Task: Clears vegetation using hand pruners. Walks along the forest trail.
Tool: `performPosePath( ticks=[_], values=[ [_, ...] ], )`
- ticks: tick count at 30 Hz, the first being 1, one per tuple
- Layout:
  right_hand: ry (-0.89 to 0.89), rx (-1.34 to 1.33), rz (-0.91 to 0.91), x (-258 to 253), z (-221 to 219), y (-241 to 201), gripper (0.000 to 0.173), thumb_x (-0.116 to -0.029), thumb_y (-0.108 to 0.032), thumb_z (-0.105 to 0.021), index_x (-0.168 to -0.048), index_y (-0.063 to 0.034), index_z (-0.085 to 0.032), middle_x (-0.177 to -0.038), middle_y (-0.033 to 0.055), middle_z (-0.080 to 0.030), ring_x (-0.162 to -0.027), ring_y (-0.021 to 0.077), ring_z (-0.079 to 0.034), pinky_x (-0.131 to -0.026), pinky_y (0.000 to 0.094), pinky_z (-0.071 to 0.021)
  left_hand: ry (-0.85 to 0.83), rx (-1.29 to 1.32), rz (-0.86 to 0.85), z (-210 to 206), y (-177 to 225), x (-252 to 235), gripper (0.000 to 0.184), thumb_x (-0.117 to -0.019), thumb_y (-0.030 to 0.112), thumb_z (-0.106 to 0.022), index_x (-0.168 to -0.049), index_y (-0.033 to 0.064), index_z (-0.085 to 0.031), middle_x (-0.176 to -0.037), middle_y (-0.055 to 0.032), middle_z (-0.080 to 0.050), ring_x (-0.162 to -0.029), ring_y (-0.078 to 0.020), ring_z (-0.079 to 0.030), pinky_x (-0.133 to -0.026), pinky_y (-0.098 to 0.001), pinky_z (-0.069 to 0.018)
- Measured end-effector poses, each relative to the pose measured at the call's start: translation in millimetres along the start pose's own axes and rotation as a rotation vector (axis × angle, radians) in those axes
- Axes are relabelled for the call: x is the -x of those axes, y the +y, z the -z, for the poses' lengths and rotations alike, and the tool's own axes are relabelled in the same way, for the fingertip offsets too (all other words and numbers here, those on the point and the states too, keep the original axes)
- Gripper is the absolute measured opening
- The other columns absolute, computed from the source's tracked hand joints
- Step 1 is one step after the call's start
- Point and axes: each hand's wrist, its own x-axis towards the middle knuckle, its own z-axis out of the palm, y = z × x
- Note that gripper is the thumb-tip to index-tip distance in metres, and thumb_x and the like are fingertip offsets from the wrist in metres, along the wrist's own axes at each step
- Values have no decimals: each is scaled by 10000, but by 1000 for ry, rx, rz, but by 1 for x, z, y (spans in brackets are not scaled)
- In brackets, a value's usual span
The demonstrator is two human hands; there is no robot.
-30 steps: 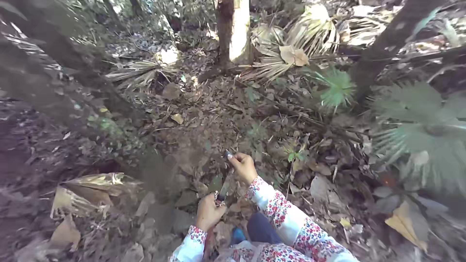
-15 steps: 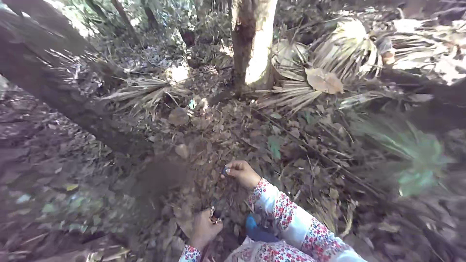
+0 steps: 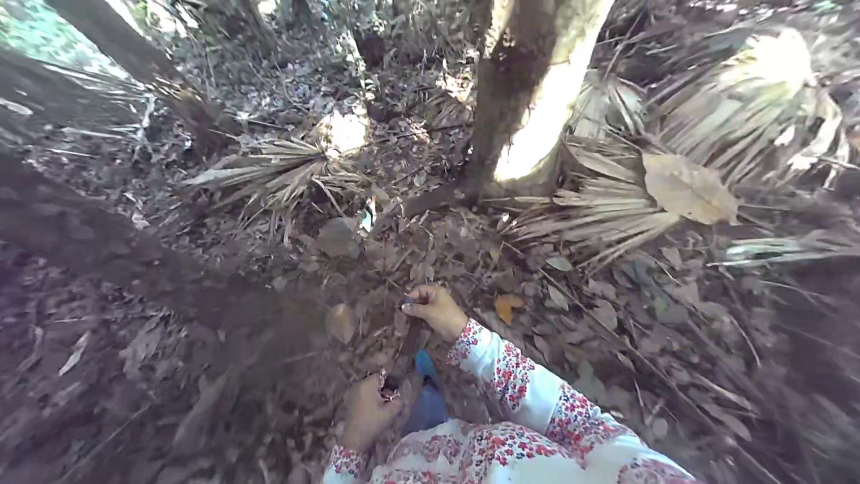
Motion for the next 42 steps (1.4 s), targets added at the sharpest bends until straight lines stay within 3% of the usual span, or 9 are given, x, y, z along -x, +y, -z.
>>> performPosePath(
  ticks=[5, 8, 12, 15, 20, 26, 32, 39, 42],
  values=[
    [120, 29, 85, -178, 55, -62, 99, -953, -28, -653, -864, 12, -636, -732, -9, -616, -670, 44, -590, -686, 245, -520, -19, -53, -87, 77, 66, -181, 371, -784, 137, -794, -1101, -40, -718, -1002, -202, -734, -979, -342, -708, -926, -559, -539],
    [199, 122, 85, -258, 93, -95, 152, -997, -66, -597, -909, 42, -659, -762, 17, -600, -680, 55, -555, -681, 258, -490, -111, -158, -73, 116, 115, -270, 394, -848, 186, -758, -1156, -53, -703, -1065, -250, -718, -1057, -402, -683, -966, -601, -502],
    [247, 104, 127, -363, 145, -117, 178, -1021, -66, -542, -959, 35, -675, -794, 4, -635, -705, 32, -587, -693, 236, -510, -136, -153, -178, 145, 140, -400, 373, -819, 195, -749, -1097, -51, -714, -997, -221, -734, -976, -367, -714, -913, -581, -541],
    [241, 60, 154, -453, 180, -128, 161, -1010, -34, -546, -1013, 40, -689, -828, -12, -656, -744, -5, -592, -729, 203, -507, -160, -162, -220, 167, 159, -502, 382, -815, 200, -752, -1085, -67, -711, -985, -222, -735, -969, -359, -717, -919, -568, -541],
    [228, 41, 118, -634, 227, -168, 105, -951, -17, -603, -982, 37, -688, -805, -3, -644, -681, 13, -571, -643, 212, -493, -155, -122, -170, 212, 200, -671, 383, -819, 199, -759, -1109, -47, -718, -1022, -215, -738, -1010, -357, -713, -954, -566, -535],
    [226, 46, 178, -826, 241, -247, 105, -930, -19, -595, -866, 13, -672, -734, -26, -610, -673, 6, -562, -659, 217, -486, -52, -87, -149, 294, 255, -827, 386, -778, 190, -777, -1061, -68, -722, -985, -235, -737, -983, -390, -715, -924, -603, -533],
    [128, 92, 213, -1023, 229, -292, 75, -897, -19, -613, -846, 6, -662, -735, -32, -605, -670, -12, -550, -650, 191, -478, 104, -31, -127, 371, 267, -980, 339, -770, 182, -761, -1004, -61, -733, -904, -213, -737, -906, -376, -721, -876, -594, -546],
    [92, 211, 180, -1281, 211, -377, 113, -822, -28, -696, -916, 19, -655, -780, 15, -617, -685, 35, -567, -654, 226, -490, 218, 47, -163, 506, 287, -1202, 324, -751, 167, -761, -983, -58, -734, -882, -200, -739, -881, -362, -728, -853, -593, -556],
    [34, 225, 158, -1369, 209, -439, 284, -817, 4, -744, -1075, 72, -647, -948, 109, -689, -831, 99, -656, -780, 273, -559, 187, 116, -146, 584, 316, -1278, 321, -760, 138, -770, -1014, -55, -729, -909, -199, -742, -890, -346, -730, -858, -578, -568]
  ],
)
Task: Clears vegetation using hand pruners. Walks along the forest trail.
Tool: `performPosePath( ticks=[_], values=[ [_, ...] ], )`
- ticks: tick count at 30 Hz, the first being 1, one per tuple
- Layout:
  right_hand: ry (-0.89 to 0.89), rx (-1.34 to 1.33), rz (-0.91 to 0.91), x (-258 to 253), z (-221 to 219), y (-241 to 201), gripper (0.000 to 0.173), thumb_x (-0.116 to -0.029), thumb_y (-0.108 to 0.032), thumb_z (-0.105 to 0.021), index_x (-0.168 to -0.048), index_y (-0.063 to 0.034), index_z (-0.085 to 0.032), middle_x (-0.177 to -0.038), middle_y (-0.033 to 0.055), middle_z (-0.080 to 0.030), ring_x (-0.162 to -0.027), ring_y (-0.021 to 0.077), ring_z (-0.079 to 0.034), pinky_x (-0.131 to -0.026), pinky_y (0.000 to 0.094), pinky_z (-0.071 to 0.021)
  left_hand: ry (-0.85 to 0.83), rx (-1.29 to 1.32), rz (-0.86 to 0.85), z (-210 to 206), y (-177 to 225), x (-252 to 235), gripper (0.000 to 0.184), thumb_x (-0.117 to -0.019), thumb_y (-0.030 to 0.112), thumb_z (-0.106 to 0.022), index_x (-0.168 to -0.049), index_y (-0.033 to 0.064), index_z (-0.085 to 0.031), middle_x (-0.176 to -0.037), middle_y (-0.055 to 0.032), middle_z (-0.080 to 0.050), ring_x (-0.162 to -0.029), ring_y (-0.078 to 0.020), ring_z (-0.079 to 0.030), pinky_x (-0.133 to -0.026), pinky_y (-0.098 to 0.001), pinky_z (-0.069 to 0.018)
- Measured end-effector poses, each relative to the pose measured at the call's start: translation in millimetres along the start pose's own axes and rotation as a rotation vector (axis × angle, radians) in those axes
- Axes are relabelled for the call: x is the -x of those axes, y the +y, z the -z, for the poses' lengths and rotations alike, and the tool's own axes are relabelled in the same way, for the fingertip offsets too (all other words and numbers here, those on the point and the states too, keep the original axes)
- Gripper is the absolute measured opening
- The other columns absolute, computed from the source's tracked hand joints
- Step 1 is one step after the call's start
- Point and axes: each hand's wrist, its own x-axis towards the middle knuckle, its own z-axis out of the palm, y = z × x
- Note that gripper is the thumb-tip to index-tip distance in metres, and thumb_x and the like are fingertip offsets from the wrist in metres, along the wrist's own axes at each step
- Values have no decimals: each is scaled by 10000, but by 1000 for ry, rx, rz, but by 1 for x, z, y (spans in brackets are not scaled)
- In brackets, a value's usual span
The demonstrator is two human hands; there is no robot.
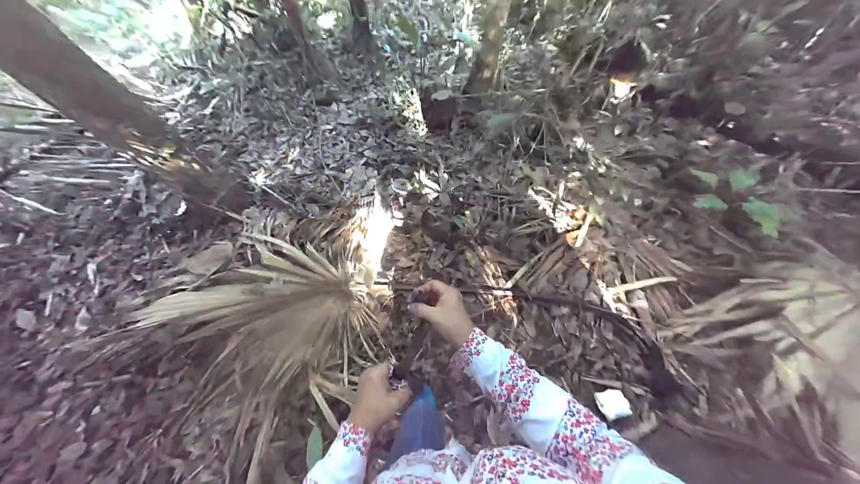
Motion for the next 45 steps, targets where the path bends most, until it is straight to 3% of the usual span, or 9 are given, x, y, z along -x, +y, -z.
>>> performPosePath(
  ticks=[3, 7, 13, 17, 21, 33, 38, 41, 45],
  values=[
    [-33, 14, -48, -78, 12, -36, 329, -899, -3, -689, -1210, 87, -634, -1090, 168, -700, -929, 145, -685, -842, 302, -569, -12, 79, 89, 54, 23, -73, 345, -772, 107, -739, -1071, -63, -710, -949, -184, -734, -903, -290, -718, -867, -523, -566],
    [130, -49, -62, -175, 30, -53, 145, -1000, -45, -578, -1033, 66, -666, -824, 53, -695, -733, 70, -651, -729, 258, -552, 15, 231, 170, 104, 41, -168, 298, -805, 40, -696, -1089, -49, -686, -957, -122, -714, -857, -160, -684, -821, -386, -567],
    [185, -131, -171, -330, 43, -76, 336, -1108, -176, -433, -923, 33, -620, -661, -9, -618, -511, 12, -489, -530, 187, -420, 72, 386, 202, 159, 44, -314, 306, -806, -25, -675, -1107, -65, -646, -922, -75, -694, -784, -82, -664, -753, -296, -578],
    [65, -93, -12, -441, 38, -76, 93, -990, -30, -582, -997, 49, -629, -845, 78, -680, -725, 105, -643, -699, 295, -557, 93, 422, 249, 188, 44, -395, 282, -802, -21, -679, -1081, -47, -650, -887, -47, -695, -745, -70, -672, -723, -280, -591],
    [-243, -17, 74, -547, 22, -100, 548, -840, 58, -690, -1371, 38, -557, -1313, 198, -642, -1158, 250, -644, -980, 404, -534, 103, 433, 308, 220, 55, -460, 272, -784, -41, -660, -1055, -49, -650, -873, -38, -682, -740, -60, -653, -714, -270, -577],
    [-367, 140, -156, -841, -67, -115, 173, -861, -32, -750, -986, 60, -675, -904, 131, -642, -817, 172, -586, -783, 356, -499, 96, 301, 379, 311, 9, -698, 288, -773, 20, -688, -1056, -36, -679, -875, -66, -700, -761, -108, -668, -738, -344, -575],
    [-334, 124, -150, -1006, -97, -117, 199, -987, -107, -629, -1046, 80, -664, -921, 143, -638, -798, 166, -582, -771, 346, -493, 144, 219, 341, 375, -32, -844, 308, -740, 76, -719, -1030, -27, -702, -855, -100, -710, -761, -177, -680, -744, -425, -573],
    [-217, 65, -154, -1099, -91, -125, 264, -1010, -49, -587, -1227, 83, -661, -1150, 216, -691, -989, 218, -676, -920, 363, -538, 99, 139, 344, 420, -35, -925, 344, -768, 101, -733, -1080, -41, -704, -936, -163, -721, -874, -266, -700, -832, -516, -562],
    [-52, -10, -68, -1205, -78, -117, 158, -929, -22, -695, -1069, 31, -746, -1052, 157, -736, -960, 199, -686, -885, 399, -550, 115, 197, 336, 478, -36, -1024, 329, -763, 64, -711, -1075, -39, -697, -929, -125, -721, -850, -191, -698, -809, -439, -581]
  ],
)
